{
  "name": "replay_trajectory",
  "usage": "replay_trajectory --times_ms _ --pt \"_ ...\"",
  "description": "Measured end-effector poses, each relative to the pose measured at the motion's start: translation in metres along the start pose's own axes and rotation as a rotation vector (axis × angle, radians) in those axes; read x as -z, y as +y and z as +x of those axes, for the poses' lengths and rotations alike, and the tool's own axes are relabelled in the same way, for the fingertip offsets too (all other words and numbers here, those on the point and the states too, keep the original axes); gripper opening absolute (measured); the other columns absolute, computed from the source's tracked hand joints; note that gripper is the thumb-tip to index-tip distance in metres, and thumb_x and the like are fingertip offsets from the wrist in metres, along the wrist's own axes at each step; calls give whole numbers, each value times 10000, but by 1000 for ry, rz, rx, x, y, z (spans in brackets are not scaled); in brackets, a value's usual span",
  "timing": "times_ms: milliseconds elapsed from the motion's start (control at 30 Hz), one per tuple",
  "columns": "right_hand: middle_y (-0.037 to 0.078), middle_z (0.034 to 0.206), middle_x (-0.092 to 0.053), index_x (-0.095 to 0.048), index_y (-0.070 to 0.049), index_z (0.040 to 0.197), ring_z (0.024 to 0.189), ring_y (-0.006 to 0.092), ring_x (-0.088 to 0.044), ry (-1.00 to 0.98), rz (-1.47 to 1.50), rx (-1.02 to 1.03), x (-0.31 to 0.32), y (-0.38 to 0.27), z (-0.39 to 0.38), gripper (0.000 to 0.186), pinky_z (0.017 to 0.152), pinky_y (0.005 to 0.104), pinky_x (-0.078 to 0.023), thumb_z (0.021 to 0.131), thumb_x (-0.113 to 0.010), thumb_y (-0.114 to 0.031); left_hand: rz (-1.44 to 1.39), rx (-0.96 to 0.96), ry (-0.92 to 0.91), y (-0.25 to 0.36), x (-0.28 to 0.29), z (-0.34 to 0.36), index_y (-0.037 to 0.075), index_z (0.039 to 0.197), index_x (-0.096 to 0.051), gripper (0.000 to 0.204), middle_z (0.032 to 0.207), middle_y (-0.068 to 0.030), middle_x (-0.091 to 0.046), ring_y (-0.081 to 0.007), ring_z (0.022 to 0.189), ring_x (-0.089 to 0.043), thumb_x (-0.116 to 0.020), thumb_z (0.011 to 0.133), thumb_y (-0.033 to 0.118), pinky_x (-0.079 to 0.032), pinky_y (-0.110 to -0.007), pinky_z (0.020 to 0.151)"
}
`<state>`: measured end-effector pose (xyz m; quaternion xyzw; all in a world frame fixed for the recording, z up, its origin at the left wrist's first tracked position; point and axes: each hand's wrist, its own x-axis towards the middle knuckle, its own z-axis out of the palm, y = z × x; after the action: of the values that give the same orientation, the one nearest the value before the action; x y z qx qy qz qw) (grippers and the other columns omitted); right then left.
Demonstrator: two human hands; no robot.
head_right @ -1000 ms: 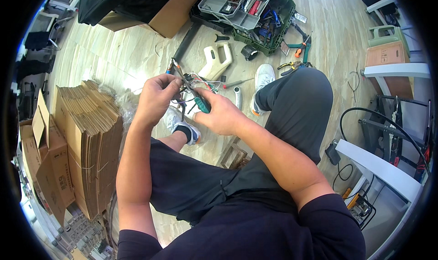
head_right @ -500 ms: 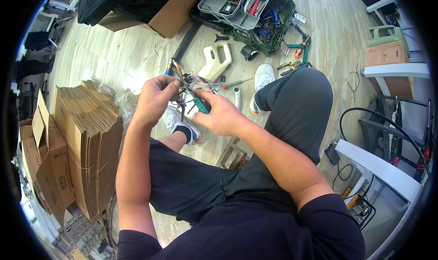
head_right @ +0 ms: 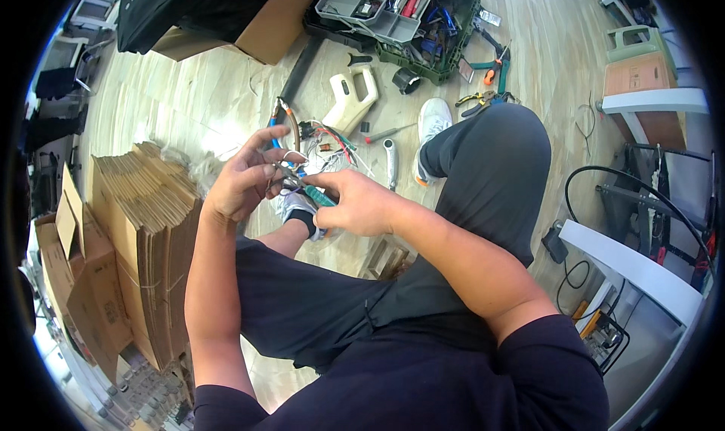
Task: The person strips insulation from the ends of wires using a wire stripper and joins the copper strands by hand.
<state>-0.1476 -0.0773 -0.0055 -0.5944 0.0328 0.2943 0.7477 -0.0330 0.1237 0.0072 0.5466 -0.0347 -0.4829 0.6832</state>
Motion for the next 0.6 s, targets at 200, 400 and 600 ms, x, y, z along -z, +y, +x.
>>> replay_trajectory --times_ms 200,400,600 --pt "93 943 -636 -483 66 1321 816 130 -583 -84 -20 13 5 13 2 624 758 287 -487 741 -635 -104 -57 39 -78 -19 17 -3 55 1030 -560 286 1046 -193 -651 -156 694 -577 -666 770 109 -457 -234 577" --pt "115 838 -604 -518 -6 1322 790 169 -575 -124 -124 -5 -3 30 -8 643 745 306 -474 707 -628 -159 -145 114 -151 -38 25 -17 -2 1019 -621 250 1065 -222 -658 -197 763 -632 -688 796 88 -521 -277 633" --pt "118 826 -612 -529 -31 1324 766 186 -590 -166 -170 -193 -2 16 -15 647 721 318 -482 700 -619 -176 -180 160 -48 -53 22 -28 11 1120 -629 355 1175 -220 -638 -207 746 -662 -720 781 59 -533 -290 641"
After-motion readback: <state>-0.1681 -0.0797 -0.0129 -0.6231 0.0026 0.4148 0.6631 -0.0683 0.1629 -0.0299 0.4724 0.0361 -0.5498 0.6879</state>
